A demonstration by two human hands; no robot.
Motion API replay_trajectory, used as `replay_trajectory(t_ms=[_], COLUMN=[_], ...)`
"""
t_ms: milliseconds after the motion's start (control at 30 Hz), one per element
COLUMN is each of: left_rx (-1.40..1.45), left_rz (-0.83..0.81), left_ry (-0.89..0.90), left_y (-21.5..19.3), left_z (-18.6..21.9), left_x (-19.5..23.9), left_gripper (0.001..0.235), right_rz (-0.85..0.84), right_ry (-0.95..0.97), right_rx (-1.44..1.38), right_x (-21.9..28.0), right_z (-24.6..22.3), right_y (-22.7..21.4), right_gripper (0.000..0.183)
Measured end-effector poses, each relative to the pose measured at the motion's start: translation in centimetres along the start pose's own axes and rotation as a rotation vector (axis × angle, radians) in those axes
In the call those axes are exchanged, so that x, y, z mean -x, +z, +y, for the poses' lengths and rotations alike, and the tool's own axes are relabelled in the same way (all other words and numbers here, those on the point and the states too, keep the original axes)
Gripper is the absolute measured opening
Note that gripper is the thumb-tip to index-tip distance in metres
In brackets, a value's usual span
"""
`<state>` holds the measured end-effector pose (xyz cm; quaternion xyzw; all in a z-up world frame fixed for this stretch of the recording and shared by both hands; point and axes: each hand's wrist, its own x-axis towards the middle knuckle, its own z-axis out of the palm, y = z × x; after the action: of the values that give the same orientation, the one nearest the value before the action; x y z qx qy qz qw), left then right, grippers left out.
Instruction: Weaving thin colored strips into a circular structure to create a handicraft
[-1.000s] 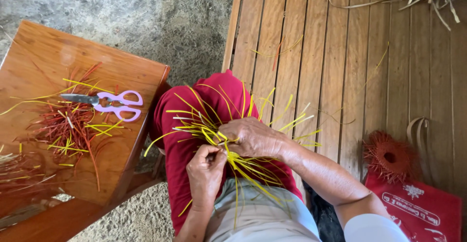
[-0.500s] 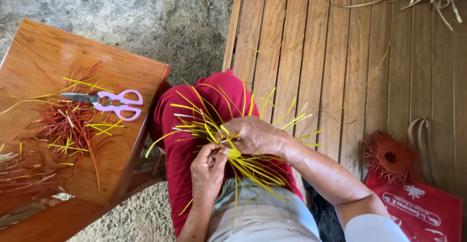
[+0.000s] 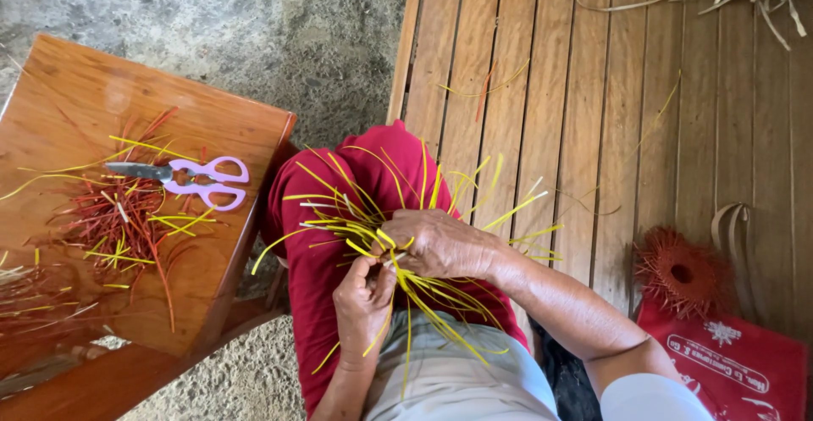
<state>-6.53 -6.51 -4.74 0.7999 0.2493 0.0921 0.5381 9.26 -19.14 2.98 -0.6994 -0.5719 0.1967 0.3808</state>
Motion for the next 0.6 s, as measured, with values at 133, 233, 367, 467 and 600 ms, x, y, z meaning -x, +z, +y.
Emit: replay_trajectory(t_ms=[133,233,367,467,600], left_rx=[0.073,0.221,0.320,0.400,0.470], left_rz=[-0.019,-0.089,-0.150,-0.170,-0.200], left_ry=[-0.001,0.002,-0.086,-0.249,-0.403], left_y=[-0.6,-0.6,-0.7,-1.0,-1.3], left_z=[1.2,-0.7,-1.2,0.4,1.2], left_x=[-0.5,-0.9,-1.3,-1.5,-1.8], left_gripper=[0.019,0.020,0.023,0.023,0.022], right_rz=[0.001,-0.018,-0.079,-0.092,-0.107], right_ry=[-0.084,-0.159,-0.150,-0.144,-0.157], right_rx=[-0.018,-0.002,0.021,0.125,0.195], right_x=[-0.2,0.0,1.5,3.3,4.2], right_z=[-0.7,-1.1,-0.7,0.6,1.2], right_y=[-0.7,-1.1,-0.5,0.8,1.7], right_gripper=[0.014,0.020,0.026,0.041,0.057])
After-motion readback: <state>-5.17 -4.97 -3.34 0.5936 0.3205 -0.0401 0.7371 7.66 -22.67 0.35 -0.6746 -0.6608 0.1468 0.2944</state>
